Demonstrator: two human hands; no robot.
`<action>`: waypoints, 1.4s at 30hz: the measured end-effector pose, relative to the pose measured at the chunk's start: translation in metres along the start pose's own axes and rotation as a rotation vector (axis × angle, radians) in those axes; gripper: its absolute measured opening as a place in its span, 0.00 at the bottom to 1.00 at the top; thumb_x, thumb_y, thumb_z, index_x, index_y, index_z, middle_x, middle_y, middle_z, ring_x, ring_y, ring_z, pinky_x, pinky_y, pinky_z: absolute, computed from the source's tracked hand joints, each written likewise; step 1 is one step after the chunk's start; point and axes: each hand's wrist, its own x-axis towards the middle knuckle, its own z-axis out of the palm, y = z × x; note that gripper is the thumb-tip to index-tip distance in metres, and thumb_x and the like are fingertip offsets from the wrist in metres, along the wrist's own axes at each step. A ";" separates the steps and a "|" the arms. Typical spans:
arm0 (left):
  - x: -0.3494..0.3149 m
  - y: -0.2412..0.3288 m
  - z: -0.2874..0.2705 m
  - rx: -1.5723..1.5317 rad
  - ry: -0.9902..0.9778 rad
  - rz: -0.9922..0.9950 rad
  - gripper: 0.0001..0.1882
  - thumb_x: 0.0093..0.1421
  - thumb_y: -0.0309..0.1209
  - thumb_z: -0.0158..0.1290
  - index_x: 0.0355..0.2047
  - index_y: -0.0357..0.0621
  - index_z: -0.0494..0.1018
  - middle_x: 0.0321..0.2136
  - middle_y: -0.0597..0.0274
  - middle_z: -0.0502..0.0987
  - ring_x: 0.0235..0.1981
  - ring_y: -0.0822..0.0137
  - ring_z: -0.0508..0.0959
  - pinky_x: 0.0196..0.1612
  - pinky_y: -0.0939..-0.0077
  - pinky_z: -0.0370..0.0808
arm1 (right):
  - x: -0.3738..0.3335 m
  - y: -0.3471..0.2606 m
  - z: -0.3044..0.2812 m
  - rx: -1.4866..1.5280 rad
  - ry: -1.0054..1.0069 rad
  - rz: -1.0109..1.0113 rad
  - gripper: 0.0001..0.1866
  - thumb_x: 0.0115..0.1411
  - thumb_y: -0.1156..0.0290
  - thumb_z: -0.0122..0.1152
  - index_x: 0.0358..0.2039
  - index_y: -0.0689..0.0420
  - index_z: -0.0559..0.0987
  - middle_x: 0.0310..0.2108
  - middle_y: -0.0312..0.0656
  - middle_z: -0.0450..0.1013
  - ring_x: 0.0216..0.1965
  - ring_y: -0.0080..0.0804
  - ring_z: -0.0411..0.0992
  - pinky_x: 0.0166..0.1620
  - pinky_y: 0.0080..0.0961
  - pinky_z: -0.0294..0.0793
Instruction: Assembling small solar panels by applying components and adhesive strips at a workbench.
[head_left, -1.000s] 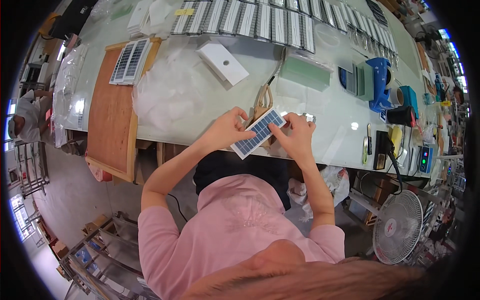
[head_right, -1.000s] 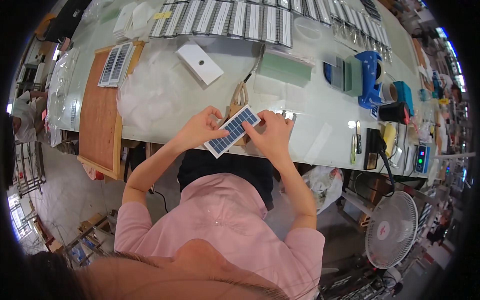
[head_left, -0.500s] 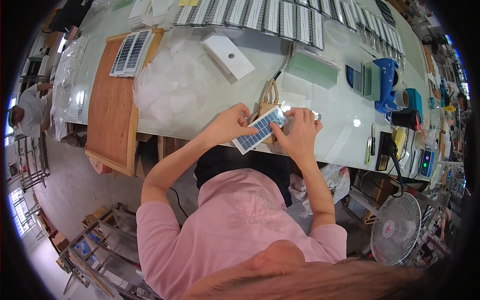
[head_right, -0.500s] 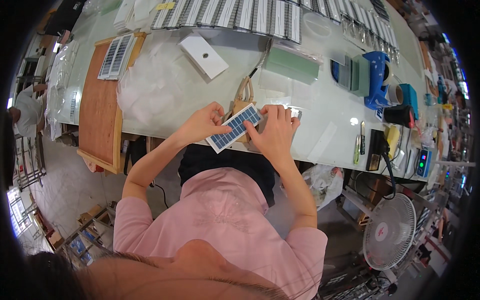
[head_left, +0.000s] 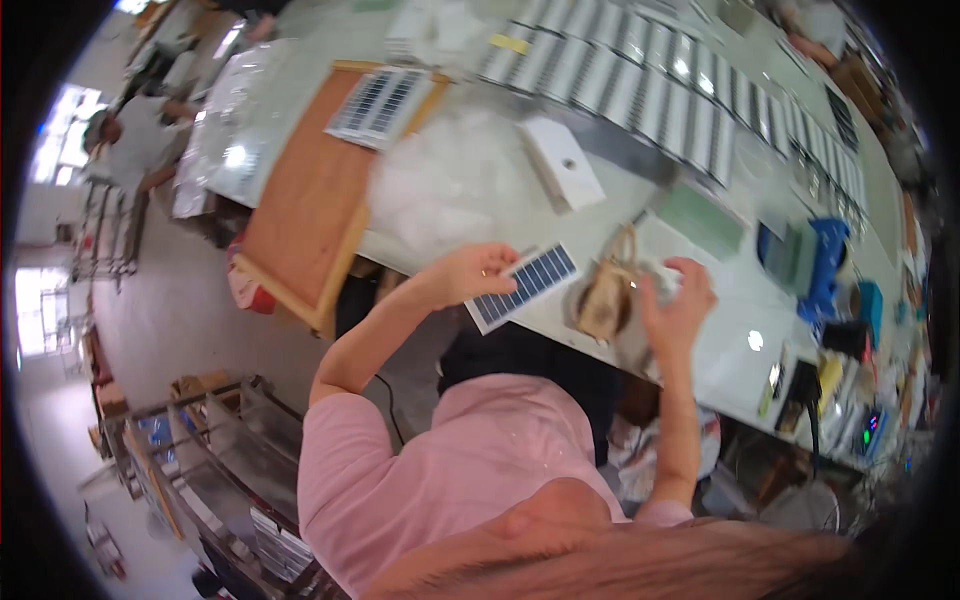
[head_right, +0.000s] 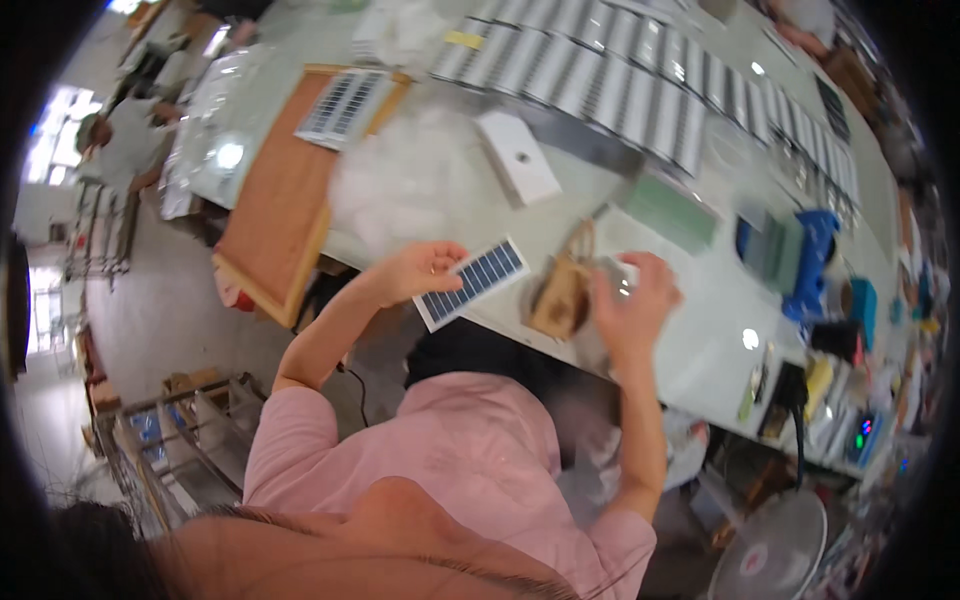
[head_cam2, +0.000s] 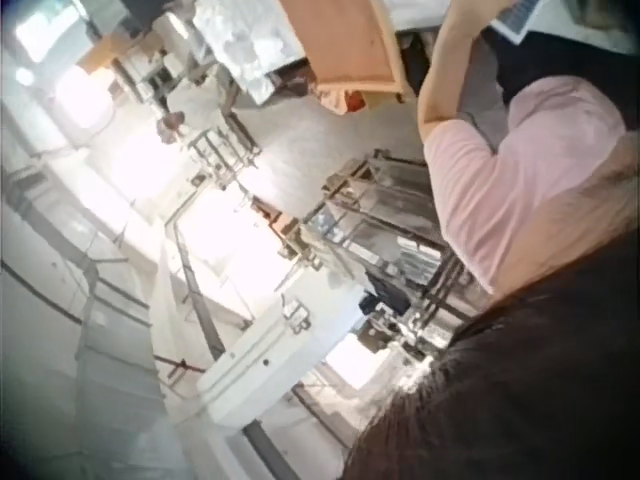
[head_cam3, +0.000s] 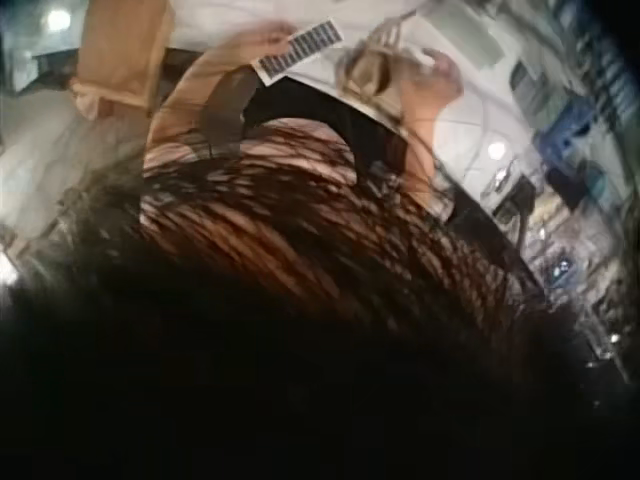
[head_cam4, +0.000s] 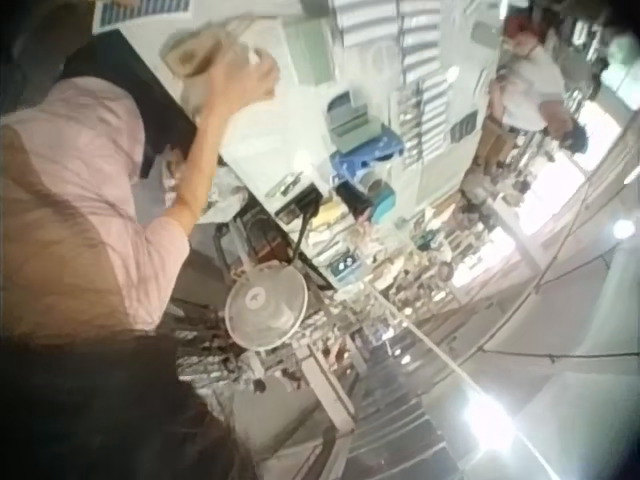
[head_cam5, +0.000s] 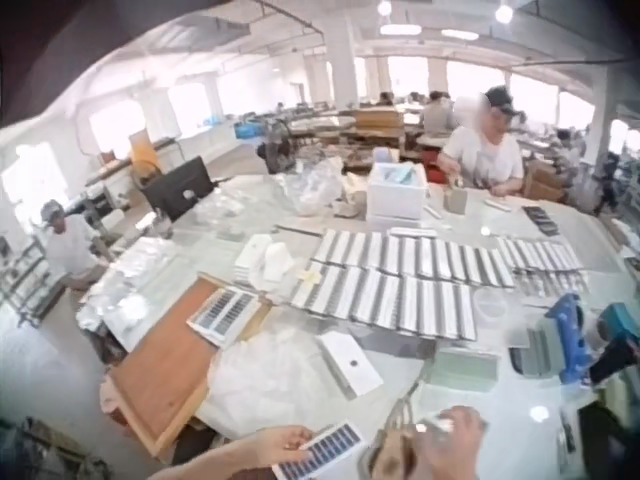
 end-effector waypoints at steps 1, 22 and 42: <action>-0.008 0.006 -0.026 0.053 0.106 0.063 0.20 0.62 0.27 0.60 0.53 0.38 0.71 0.35 0.68 0.78 0.37 0.78 0.76 0.42 0.79 0.74 | 0.010 0.013 -0.001 -0.050 0.024 -0.016 0.21 0.51 0.59 0.69 0.43 0.51 0.76 0.44 0.39 0.72 0.49 0.44 0.68 0.52 0.42 0.60; 0.054 0.016 -0.393 0.666 0.928 0.003 0.19 0.56 0.29 0.59 0.49 0.40 0.79 0.41 0.52 0.83 0.43 0.61 0.82 0.49 0.69 0.77 | 0.093 0.088 -0.016 -0.134 -0.002 -0.217 0.11 0.57 0.72 0.64 0.42 0.51 0.79 0.37 0.40 0.74 0.40 0.38 0.70 0.43 0.34 0.65; -0.020 0.060 -0.093 1.345 0.600 0.365 0.11 0.52 0.36 0.64 0.33 0.49 0.77 0.37 0.58 0.76 0.46 0.54 0.74 0.50 0.59 0.70 | -0.020 -0.004 -0.026 0.868 -0.187 0.471 0.32 0.58 0.78 0.62 0.62 0.56 0.62 0.28 0.35 0.77 0.29 0.15 0.69 0.38 0.14 0.64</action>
